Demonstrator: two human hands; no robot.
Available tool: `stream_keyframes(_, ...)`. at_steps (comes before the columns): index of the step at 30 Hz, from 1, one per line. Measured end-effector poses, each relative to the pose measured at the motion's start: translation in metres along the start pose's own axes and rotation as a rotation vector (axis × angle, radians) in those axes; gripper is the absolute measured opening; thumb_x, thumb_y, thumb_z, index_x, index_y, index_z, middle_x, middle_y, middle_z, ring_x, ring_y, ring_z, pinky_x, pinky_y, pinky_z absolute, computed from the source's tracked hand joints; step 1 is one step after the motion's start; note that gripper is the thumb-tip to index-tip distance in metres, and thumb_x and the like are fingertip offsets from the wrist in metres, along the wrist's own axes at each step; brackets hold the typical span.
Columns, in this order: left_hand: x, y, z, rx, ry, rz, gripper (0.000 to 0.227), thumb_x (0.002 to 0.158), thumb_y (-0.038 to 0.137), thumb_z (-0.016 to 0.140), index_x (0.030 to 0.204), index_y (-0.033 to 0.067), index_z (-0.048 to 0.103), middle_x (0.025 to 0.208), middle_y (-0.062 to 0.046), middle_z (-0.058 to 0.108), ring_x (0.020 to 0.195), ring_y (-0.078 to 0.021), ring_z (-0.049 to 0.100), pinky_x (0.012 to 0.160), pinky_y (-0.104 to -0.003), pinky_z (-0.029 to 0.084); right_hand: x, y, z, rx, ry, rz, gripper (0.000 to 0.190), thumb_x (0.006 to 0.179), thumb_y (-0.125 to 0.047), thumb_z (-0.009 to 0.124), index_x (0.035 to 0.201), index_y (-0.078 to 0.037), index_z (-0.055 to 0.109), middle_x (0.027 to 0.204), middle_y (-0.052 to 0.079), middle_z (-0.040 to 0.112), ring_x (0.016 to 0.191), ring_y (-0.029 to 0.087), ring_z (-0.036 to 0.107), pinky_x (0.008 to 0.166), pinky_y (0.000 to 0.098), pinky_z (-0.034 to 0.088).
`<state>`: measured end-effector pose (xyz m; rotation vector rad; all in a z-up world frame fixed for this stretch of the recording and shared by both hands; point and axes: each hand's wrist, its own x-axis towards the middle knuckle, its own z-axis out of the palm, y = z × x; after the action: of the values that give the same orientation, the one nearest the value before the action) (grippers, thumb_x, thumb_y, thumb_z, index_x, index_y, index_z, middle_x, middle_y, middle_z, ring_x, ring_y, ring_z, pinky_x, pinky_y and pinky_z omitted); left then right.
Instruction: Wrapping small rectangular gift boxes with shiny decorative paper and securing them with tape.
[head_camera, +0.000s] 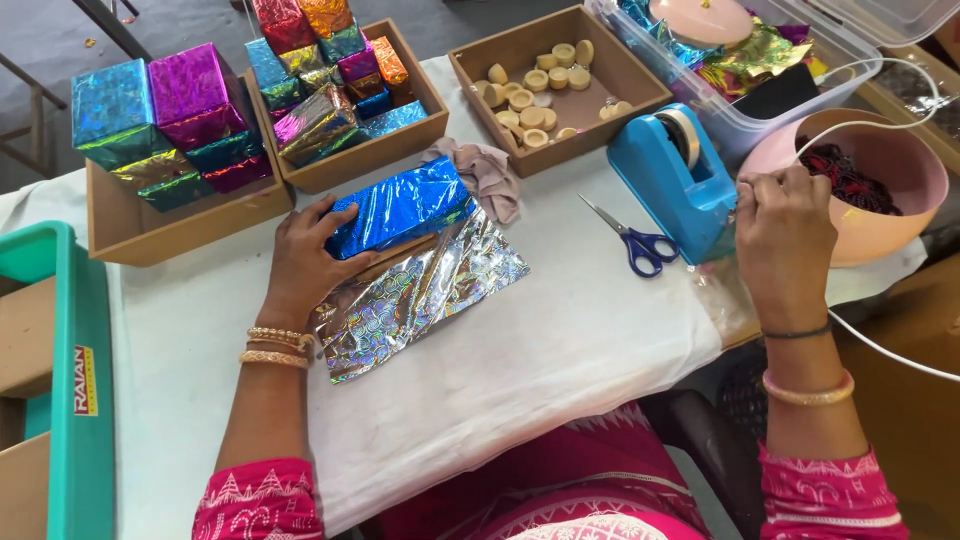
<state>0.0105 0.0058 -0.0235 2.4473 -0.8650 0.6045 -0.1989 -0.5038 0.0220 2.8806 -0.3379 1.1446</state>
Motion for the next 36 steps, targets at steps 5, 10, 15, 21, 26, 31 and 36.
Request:
stream_keyframes(5, -0.001, -0.001, 0.001, -0.003, -0.011, -0.01, 0.069, 0.068, 0.04, 0.092, 0.128, 0.0141, 0.072, 0.14, -0.014, 0.062, 0.125, -0.0343, 0.059, 0.113, -0.05, 0.04, 0.014, 0.007, 0.007, -0.109, -0.068, 0.045, 0.024, 0.111, -0.028, 0.071, 0.1, -0.008, 0.076, 0.107, 0.007, 0.064, 0.109, 0.029, 0.058, 0.08, 0.0437, 0.053)
stream_keyframes(10, -0.001, -0.004, 0.005, 0.03, -0.002, -0.027, 0.07, 0.067, 0.041, 0.093, 0.128, 0.0144, 0.072, 0.14, -0.014, 0.062, 0.126, -0.0378, 0.056, 0.11, -0.05, 0.041, 0.02, 0.005, 0.001, -0.031, -0.082, 0.069, 0.024, 0.103, -0.031, 0.076, 0.096, -0.008, 0.076, 0.11, 0.009, 0.064, 0.108, 0.031, 0.058, 0.076, 0.0448, 0.053)
stream_keyframes(15, -0.001, -0.003, 0.004, 0.014, -0.002, -0.023, 0.069, 0.067, 0.041, 0.092, 0.128, 0.0147, 0.072, 0.141, -0.014, 0.062, 0.127, -0.0362, 0.057, 0.112, -0.05, 0.041, 0.016, 0.026, 0.014, 0.172, -0.06, 0.058, 0.022, 0.105, -0.026, 0.077, 0.097, -0.006, 0.073, 0.106, 0.013, 0.062, 0.111, 0.033, 0.056, 0.088, 0.0464, 0.05)
stream_keyframes(21, -0.001, -0.002, 0.003, 0.005, -0.007, -0.019, 0.069, 0.068, 0.041, 0.092, 0.128, 0.0144, 0.072, 0.14, -0.014, 0.062, 0.126, -0.0358, 0.058, 0.11, -0.05, 0.042, 0.019, 0.012, 0.003, 0.341, -0.081, 0.123, 0.021, 0.107, -0.02, 0.073, 0.098, -0.002, 0.067, 0.102, 0.012, 0.065, 0.098, 0.032, 0.058, 0.084, 0.0459, 0.047)
stream_keyframes(26, 0.0, -0.003, 0.003, 0.017, -0.007, -0.019, 0.07, 0.067, 0.041, 0.092, 0.129, 0.0152, 0.072, 0.139, -0.014, 0.062, 0.125, -0.0369, 0.058, 0.109, -0.05, 0.042, 0.026, 0.016, 0.004, 0.455, -0.056, 0.138, 0.021, 0.112, -0.016, 0.069, 0.102, 0.001, 0.063, 0.095, 0.014, 0.066, 0.091, 0.032, 0.061, 0.08, 0.0439, 0.048)
stream_keyframes(31, 0.0, -0.002, 0.002, 0.011, -0.012, 0.0, 0.069, 0.068, 0.04, 0.091, 0.129, 0.0153, 0.071, 0.141, -0.013, 0.062, 0.126, -0.0345, 0.06, 0.112, -0.05, 0.043, 0.025, 0.016, 0.0, 0.578, -0.05, 0.17, 0.015, 0.112, -0.011, 0.067, 0.109, 0.002, 0.06, 0.095, 0.014, 0.067, 0.082, 0.026, 0.064, 0.074, 0.0374, 0.05)
stream_keyframes(36, 0.0, 0.002, -0.001, 0.021, -0.001, -0.013, 0.07, 0.066, 0.039, 0.092, 0.129, 0.0149, 0.072, 0.139, -0.015, 0.063, 0.125, -0.0379, 0.058, 0.109, -0.05, 0.043, 0.01, 0.007, -0.01, 0.692, -0.046, 0.245, 0.026, 0.109, 0.001, 0.064, 0.13, 0.0, 0.048, 0.09, 0.009, 0.057, 0.079, 0.015, 0.058, 0.072, 0.03, 0.048)
